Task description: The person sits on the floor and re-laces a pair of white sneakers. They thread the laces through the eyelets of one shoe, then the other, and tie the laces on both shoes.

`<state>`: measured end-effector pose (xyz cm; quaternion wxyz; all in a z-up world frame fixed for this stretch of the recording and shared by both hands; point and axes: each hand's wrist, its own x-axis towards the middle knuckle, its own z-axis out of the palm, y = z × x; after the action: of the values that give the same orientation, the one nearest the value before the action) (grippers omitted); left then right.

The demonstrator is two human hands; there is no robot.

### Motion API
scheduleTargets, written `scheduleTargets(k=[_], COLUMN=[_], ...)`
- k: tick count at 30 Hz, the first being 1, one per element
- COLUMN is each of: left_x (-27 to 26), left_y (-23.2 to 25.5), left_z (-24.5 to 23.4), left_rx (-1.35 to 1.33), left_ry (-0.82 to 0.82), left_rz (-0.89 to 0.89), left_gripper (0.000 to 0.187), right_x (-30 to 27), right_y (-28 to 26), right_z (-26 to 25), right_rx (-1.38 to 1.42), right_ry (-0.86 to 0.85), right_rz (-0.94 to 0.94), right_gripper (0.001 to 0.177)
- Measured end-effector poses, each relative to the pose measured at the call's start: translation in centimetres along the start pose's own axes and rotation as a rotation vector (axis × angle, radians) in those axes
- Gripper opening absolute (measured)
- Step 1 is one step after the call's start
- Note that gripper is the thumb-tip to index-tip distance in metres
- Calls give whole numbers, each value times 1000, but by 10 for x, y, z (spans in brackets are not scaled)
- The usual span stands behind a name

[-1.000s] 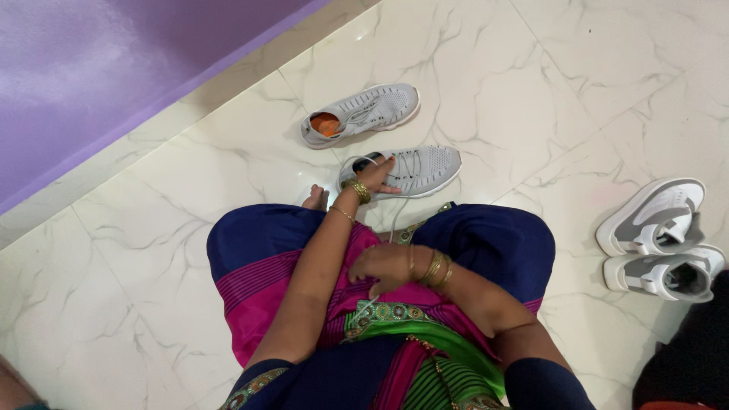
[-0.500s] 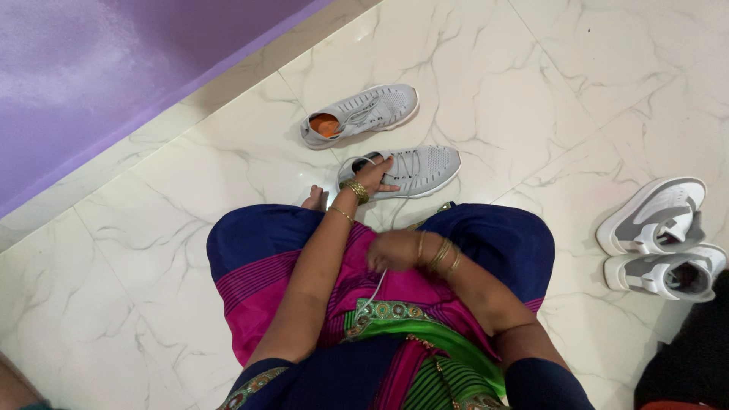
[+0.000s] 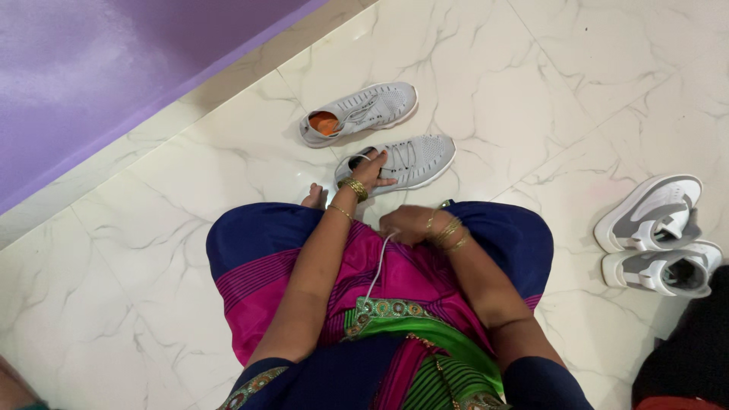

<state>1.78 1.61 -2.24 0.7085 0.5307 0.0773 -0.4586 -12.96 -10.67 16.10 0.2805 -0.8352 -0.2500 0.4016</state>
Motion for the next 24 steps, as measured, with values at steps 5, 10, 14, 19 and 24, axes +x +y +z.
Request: scheduleTargets(k=[5, 10, 14, 19, 24], left_x=[-4, -8, -9, -12, -12], left_y=[3, 6, 7, 9, 8], left_z=[3, 6, 7, 9, 7], left_rx=[5, -24, -40, -29, -104], left_ry=[48, 59, 51, 63, -8], left_rz=[5, -9, -5, -15, 8], left_gripper=[48, 46, 44, 36, 31], right_x=[-80, -151, -182, -204, -225], right_y=[49, 119, 170, 228, 270], right_z=[-37, -35, -31, -14, 4], right_rx=[608, 1030, 1347, 1658, 1796], right_ry=[265, 1173, 1565, 2050, 2267], right_rz=[-279, -456, -782, -705, -792], right_gripper=[23, 9, 13, 19, 20])
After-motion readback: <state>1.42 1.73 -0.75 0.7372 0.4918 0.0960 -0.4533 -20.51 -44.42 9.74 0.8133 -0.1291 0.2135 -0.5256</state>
